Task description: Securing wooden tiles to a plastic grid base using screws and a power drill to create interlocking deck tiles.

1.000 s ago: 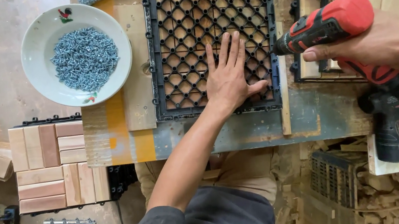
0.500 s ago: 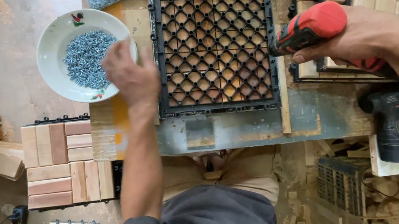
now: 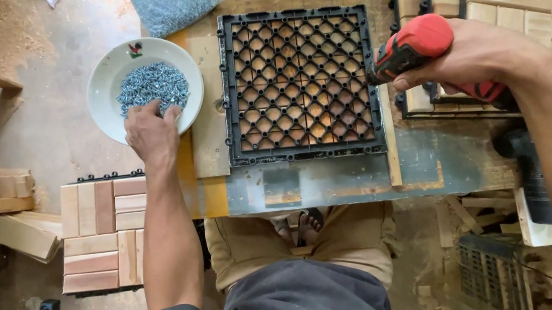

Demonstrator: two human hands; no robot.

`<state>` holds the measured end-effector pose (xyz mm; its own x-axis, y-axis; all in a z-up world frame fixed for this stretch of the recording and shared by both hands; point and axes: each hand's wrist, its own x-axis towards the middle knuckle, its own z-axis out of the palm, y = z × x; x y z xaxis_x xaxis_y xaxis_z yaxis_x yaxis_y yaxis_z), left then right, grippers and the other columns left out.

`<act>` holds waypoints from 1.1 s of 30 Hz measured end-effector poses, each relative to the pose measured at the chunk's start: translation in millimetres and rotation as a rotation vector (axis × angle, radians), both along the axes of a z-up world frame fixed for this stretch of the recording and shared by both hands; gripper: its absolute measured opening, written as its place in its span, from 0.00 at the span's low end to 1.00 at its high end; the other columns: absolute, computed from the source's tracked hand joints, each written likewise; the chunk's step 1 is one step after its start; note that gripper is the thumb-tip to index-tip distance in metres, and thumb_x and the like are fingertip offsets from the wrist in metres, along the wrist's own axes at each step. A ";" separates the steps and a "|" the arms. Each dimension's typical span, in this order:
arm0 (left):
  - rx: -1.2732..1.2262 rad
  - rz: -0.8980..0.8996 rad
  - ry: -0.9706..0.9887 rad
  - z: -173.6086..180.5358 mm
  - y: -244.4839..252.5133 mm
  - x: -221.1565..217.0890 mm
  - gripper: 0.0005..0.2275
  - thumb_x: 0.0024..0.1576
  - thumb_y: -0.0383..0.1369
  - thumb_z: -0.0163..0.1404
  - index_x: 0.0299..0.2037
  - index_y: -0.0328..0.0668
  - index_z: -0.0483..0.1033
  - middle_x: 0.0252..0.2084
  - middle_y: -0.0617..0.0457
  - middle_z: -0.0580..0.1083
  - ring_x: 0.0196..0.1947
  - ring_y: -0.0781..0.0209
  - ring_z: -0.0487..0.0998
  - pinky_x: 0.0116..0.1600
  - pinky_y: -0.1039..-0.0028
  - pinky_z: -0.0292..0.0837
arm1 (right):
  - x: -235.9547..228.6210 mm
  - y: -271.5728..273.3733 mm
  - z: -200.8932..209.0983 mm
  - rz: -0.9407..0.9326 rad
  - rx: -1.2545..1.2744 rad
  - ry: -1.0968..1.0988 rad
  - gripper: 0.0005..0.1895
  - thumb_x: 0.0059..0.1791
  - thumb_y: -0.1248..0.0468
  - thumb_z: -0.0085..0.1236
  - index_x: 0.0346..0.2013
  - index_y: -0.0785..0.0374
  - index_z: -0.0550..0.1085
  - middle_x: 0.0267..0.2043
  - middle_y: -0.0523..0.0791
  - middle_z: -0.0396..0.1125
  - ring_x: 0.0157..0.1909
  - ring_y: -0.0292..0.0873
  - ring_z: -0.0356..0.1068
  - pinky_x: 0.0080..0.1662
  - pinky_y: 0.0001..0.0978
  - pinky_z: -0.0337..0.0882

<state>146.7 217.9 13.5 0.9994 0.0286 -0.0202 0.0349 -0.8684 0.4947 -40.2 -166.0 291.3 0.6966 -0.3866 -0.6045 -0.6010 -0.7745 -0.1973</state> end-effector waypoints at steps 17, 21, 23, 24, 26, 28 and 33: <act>0.051 0.016 -0.081 -1.7 7.8 12.4 0.04 0.57 0.39 0.61 0.36 0.56 0.87 0.44 0.52 0.77 0.46 0.45 0.75 0.56 0.48 0.66 | -108.6 -13.6 -31.1 -0.542 0.367 -0.491 0.13 0.52 0.64 0.63 0.49 0.65 0.76 0.26 0.54 0.69 0.26 0.48 0.67 0.32 0.41 0.70; -0.104 0.006 -0.319 10.1 11.9 5.8 0.04 0.56 0.37 0.65 0.34 0.51 0.87 0.37 0.56 0.79 0.38 0.52 0.78 0.44 0.54 0.76 | -128.0 -8.4 -49.1 -0.551 0.494 -0.618 0.10 0.50 0.69 0.64 0.45 0.69 0.77 0.28 0.52 0.71 0.26 0.45 0.68 0.33 0.36 0.72; -0.104 0.029 -0.329 10.6 14.1 7.3 0.06 0.54 0.40 0.67 0.33 0.52 0.86 0.37 0.56 0.80 0.36 0.55 0.79 0.43 0.57 0.76 | -137.3 -10.6 -59.5 -0.519 0.465 -0.607 0.10 0.51 0.67 0.63 0.46 0.68 0.78 0.26 0.52 0.71 0.26 0.45 0.69 0.33 0.36 0.72; -0.107 0.053 -0.346 12.2 16.3 9.1 0.08 0.52 0.42 0.70 0.31 0.52 0.86 0.36 0.57 0.80 0.34 0.57 0.79 0.42 0.59 0.77 | -140.0 -11.8 -64.0 -0.483 0.435 -0.603 0.11 0.51 0.65 0.63 0.46 0.67 0.78 0.24 0.52 0.70 0.26 0.46 0.69 0.33 0.37 0.72; -0.232 0.074 -0.336 27.8 6.2 -1.3 0.07 0.54 0.39 0.68 0.33 0.51 0.86 0.33 0.58 0.81 0.33 0.61 0.81 0.40 0.65 0.78 | -140.4 -4.1 -63.9 -0.509 0.442 -0.615 0.15 0.49 0.64 0.64 0.49 0.65 0.77 0.25 0.53 0.70 0.26 0.47 0.69 0.35 0.39 0.73; -0.358 0.073 -0.313 47.2 -25.2 -14.6 0.05 0.56 0.37 0.66 0.34 0.49 0.85 0.31 0.59 0.83 0.31 0.65 0.82 0.38 0.70 0.80 | -143.8 -0.3 -75.7 -0.559 0.442 -0.622 0.19 0.48 0.62 0.65 0.51 0.64 0.76 0.26 0.53 0.70 0.27 0.48 0.70 0.37 0.40 0.74; -1.387 0.025 0.640 73.5 -134.6 -79.5 0.11 0.54 0.30 0.61 0.46 0.35 0.82 0.42 0.45 0.82 0.40 0.58 0.83 0.52 0.70 0.84 | -135.5 22.4 -96.4 -0.442 0.753 -0.881 0.48 0.45 0.55 0.58 0.78 0.62 0.53 0.44 0.49 0.70 0.28 0.50 0.72 0.36 0.42 0.77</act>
<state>67.3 83.3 86.9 0.8123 -0.3600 -0.4589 0.5591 0.2564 0.7885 -175.7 -143.6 194.9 0.8762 -0.4511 -0.1700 -0.2190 -0.0583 -0.9740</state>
